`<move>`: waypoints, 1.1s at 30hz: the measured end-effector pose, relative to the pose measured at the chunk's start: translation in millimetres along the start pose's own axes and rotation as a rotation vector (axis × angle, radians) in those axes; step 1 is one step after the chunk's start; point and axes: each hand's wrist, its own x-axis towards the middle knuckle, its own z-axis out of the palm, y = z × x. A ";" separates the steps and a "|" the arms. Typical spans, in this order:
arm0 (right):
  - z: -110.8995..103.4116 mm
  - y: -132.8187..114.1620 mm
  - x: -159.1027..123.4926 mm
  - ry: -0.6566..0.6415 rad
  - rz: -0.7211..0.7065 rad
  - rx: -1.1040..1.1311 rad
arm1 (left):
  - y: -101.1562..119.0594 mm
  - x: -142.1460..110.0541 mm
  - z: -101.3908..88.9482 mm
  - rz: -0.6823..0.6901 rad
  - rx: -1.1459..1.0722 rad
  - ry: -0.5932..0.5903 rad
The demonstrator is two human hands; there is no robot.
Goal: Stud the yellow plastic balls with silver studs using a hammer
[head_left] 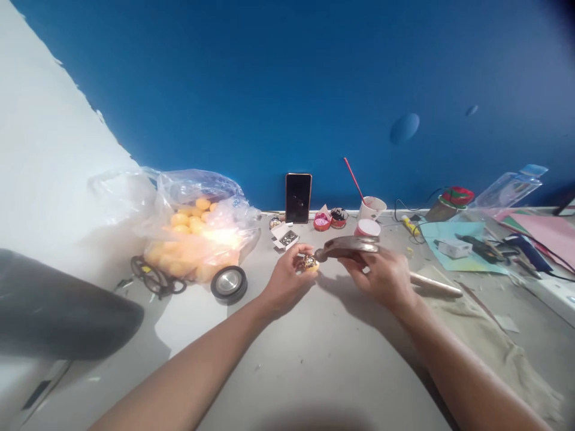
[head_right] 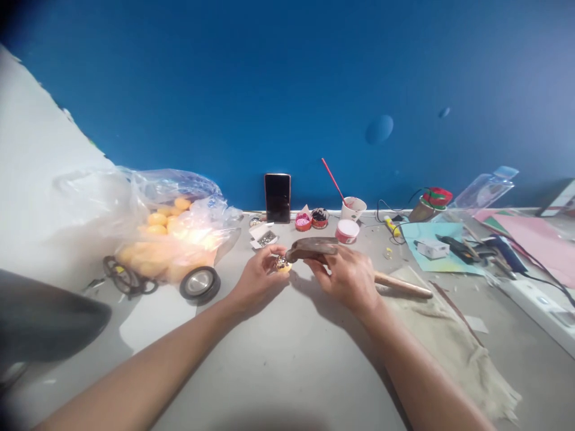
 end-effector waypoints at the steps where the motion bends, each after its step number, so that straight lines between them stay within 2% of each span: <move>1: -0.3 1.0 0.1 0.030 0.013 -0.013 | -0.2 0.2 -0.4 0.021 0.028 0.002; 3: -0.6 2.9 -0.1 0.046 0.025 -0.032 | -1.1 0.5 -1.0 0.032 0.076 -0.007; 8: -0.1 2.6 -2.2 -0.082 -0.041 0.002 | -4.2 -0.2 1.1 0.007 0.093 0.035; 12: -1.6 -1.1 -1.9 -0.013 0.003 0.012 | -3.7 -0.6 3.3 0.032 0.190 0.073; 17: -2.6 -4.1 0.5 -0.076 -0.046 0.046 | -3.9 -0.4 2.6 0.022 0.185 0.060; 22: -4.4 -2.7 1.7 0.053 -0.003 0.014 | -4.7 1.7 -0.2 0.127 0.312 0.096; 28: 0.6 -4.0 -1.9 -0.056 -0.040 0.063 | -1.7 -1.1 2.7 0.043 0.286 0.068; 33: -2.5 -2.3 0.2 0.040 0.003 0.015 | -7.1 0.7 0.5 0.070 0.342 0.028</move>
